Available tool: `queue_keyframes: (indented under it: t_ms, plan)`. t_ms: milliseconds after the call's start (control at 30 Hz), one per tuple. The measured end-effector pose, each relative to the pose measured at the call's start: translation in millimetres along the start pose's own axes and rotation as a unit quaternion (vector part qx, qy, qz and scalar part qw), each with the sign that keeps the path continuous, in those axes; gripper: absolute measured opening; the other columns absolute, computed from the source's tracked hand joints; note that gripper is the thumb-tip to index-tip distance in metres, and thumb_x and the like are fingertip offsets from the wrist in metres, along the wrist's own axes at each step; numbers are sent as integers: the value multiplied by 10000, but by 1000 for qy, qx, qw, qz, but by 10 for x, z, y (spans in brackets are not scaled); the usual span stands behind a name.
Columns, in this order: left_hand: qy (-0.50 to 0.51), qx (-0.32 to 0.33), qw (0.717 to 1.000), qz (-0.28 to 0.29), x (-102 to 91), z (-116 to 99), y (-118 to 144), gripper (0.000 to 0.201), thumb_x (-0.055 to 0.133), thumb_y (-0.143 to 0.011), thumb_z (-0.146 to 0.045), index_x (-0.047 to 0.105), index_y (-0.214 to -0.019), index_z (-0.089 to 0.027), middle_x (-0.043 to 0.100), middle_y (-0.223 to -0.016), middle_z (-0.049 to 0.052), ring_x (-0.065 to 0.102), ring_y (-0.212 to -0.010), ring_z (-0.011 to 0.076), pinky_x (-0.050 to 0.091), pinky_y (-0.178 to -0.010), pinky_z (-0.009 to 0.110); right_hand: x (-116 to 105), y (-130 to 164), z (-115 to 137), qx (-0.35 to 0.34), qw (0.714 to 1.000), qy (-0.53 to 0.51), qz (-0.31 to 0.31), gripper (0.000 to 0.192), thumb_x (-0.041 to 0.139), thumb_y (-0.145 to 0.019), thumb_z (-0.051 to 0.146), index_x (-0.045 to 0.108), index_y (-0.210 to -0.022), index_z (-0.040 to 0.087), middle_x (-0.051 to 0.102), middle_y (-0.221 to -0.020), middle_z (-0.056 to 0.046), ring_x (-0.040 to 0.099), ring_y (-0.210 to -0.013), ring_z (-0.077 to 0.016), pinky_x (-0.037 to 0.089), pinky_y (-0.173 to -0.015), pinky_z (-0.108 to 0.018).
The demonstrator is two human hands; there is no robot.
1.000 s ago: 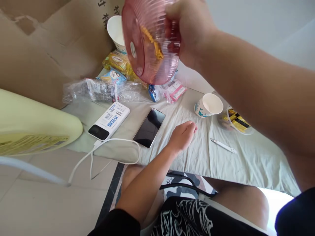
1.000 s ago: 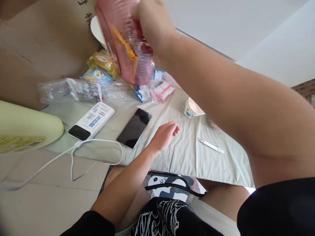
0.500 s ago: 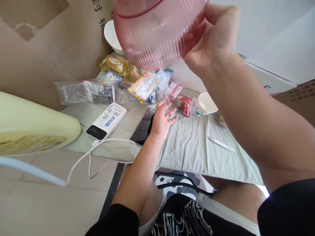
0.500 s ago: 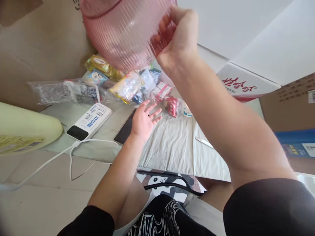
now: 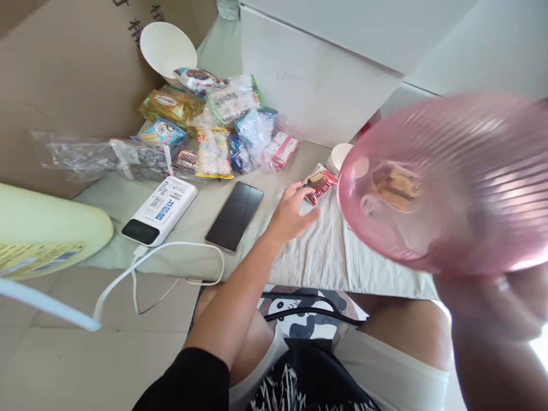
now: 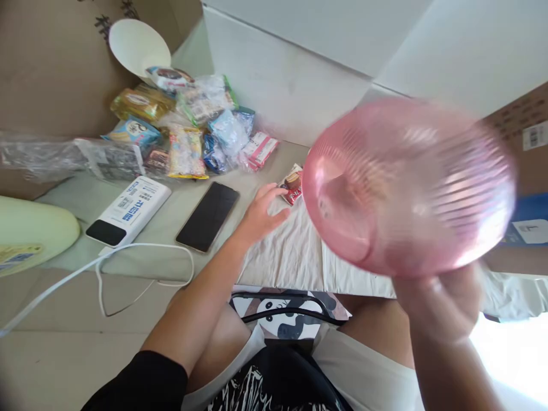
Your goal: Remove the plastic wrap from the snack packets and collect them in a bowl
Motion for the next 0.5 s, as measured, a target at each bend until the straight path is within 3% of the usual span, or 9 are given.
queue_keyframes:
  t_ms: [67, 100, 200, 367, 500]
  plan:
    - [-134, 23, 990, 34, 156, -14, -5, 494, 702, -879, -284, 699, -1370, -223, 322, -1735, 149, 278, -1641, 378, 265, -1331, 535, -117, 353, -39, -23, 996, 39, 78, 301, 828, -646, 428, 830, -944, 472, 762, -736, -105, 740, -673, -449, 489, -448, -584]
    - [-190, 24, 980, 53, 236, 4, -15, 481, 716, -879, -282, 715, -1360, -263, 262, -1771, 113, 210, -1661, 404, 232, -1336, 572, -30, 524, -7, -59, 982, 50, 173, 275, 779, -709, 305, 807, -949, 435, 732, -672, -75, 706, -560, -368, 495, -404, -509]
    - [-299, 14, 951, 74, 396, 58, -74, 471, 723, -898, -329, 716, -1369, -331, 190, -1811, 58, 135, -1674, 441, 188, -1324, 646, 109, 901, 90, -160, 927, 51, 335, 312, 599, -767, 28, 678, -941, 275, 704, -676, -25, 657, -538, -214, 531, -451, -366]
    - [-343, 11, 939, -17, 351, 33, -193, 567, 626, -929, -280, 600, -1495, -274, 288, -1781, 137, 288, -1642, 385, 203, -1319, 644, 115, 1052, 16, -237, 900, 74, 359, 268, 510, -846, -28, 585, -955, 205, 707, -767, -31, 627, -688, -166, 507, -645, -341]
    - [-287, -22, 952, -101, 59, 155, -246, 689, 654, -866, -284, 524, -1538, -203, 315, -1756, 196, 337, -1623, 385, 262, -1318, 599, 201, 1101, -84, -269, 888, 79, 364, 233, 454, -983, 23, 615, -965, 191, 726, -798, -21, 605, -739, -146, 457, -696, -316]
Point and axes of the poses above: each hand's wrist, its own y-axis away from the middle knuckle, its own x-axis out of the palm, z = x × y, the point moved 9 cm from there along -y, towards the middle knuckle
